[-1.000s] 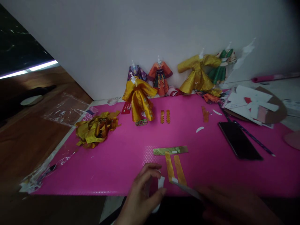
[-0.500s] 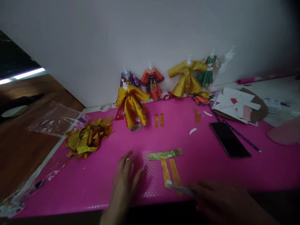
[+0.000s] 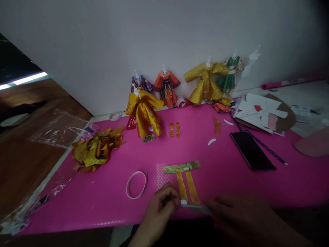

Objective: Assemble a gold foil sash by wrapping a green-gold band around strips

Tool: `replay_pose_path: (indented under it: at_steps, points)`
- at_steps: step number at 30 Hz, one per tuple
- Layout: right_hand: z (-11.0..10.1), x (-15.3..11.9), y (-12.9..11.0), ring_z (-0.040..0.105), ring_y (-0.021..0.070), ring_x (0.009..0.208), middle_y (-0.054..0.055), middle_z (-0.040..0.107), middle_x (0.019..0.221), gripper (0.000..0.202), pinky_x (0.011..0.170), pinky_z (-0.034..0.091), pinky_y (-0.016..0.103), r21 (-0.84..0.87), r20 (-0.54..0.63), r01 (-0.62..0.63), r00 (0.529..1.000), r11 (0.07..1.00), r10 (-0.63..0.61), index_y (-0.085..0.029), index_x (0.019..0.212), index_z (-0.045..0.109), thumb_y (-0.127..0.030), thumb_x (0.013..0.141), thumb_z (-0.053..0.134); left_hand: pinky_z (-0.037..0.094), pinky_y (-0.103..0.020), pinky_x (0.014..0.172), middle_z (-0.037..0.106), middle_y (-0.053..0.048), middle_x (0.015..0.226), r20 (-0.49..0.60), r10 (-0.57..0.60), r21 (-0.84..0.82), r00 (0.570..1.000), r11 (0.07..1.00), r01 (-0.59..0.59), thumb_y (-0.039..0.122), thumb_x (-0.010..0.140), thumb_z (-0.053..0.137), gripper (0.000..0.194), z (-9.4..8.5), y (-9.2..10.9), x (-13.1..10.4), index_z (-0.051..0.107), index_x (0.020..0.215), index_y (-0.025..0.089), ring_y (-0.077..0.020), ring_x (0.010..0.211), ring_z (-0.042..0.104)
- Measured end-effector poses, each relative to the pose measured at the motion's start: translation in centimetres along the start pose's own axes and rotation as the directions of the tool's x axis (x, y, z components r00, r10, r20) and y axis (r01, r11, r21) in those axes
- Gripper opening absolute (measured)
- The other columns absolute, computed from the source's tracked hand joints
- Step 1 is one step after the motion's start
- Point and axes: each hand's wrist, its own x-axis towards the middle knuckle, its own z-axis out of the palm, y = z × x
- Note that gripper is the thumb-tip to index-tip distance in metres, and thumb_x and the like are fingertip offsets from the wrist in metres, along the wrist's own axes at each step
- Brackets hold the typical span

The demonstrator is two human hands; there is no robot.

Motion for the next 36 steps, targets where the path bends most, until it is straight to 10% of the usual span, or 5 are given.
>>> replay_pose_path:
  at_steps: [10,20,24,36]
  points:
    - [0.3,0.0,0.0,0.059,0.0157,0.050,-0.002,0.066,0.072,0.039,0.045,0.018,0.029,0.028,0.027,-0.044,0.999,0.999,0.043,-0.026,0.111,0.059,-0.009,0.075,0.058,0.042,-0.027,0.068,0.053,-0.001,0.077,-0.133,0.252,0.294,0.958,0.934,-0.205,0.011,0.080,0.052,0.016,1.1,-0.1,-0.2,0.050,0.067,0.020,-0.0161,0.075,0.053]
    - [1.9,0.0,2.2,0.068,0.0221,0.072,0.002,0.072,0.090,0.045,0.055,0.040,0.028,0.044,0.009,-0.278,0.961,0.960,0.278,-0.025,0.117,0.058,-0.018,0.073,0.065,0.051,-0.024,0.075,0.056,-0.003,0.094,-0.126,0.643,0.621,0.756,0.645,-0.445,0.008,0.086,0.054,0.016,0.8,-0.9,-0.3,0.059,0.088,0.023,-0.0156,0.088,0.060]
    - [2.0,0.4,4.5,0.067,0.0240,0.067,0.005,0.071,0.080,0.018,0.056,0.045,0.032,-0.044,-0.063,-0.507,0.861,0.861,0.504,-0.021,0.099,0.063,-0.032,0.085,0.060,0.053,-0.026,0.076,0.058,-0.002,0.094,-0.161,0.605,0.622,0.780,0.676,-0.396,0.013,0.087,0.056,0.011,0.5,-2.1,-0.1,0.059,0.089,0.024,-0.0167,0.089,0.061]
    - [2.6,1.9,8.7,0.064,0.0279,0.083,0.012,0.068,0.092,0.022,0.065,0.046,0.035,-0.117,-0.146,-0.612,0.789,0.782,0.596,-0.017,0.102,0.065,-0.029,0.088,0.055,0.055,-0.030,0.071,0.064,-0.004,0.089,-0.149,0.538,0.630,0.830,0.699,-0.340,0.017,0.084,0.058,0.009,0.5,-4.5,-0.4,0.063,0.087,0.024,-0.0202,0.083,0.066]
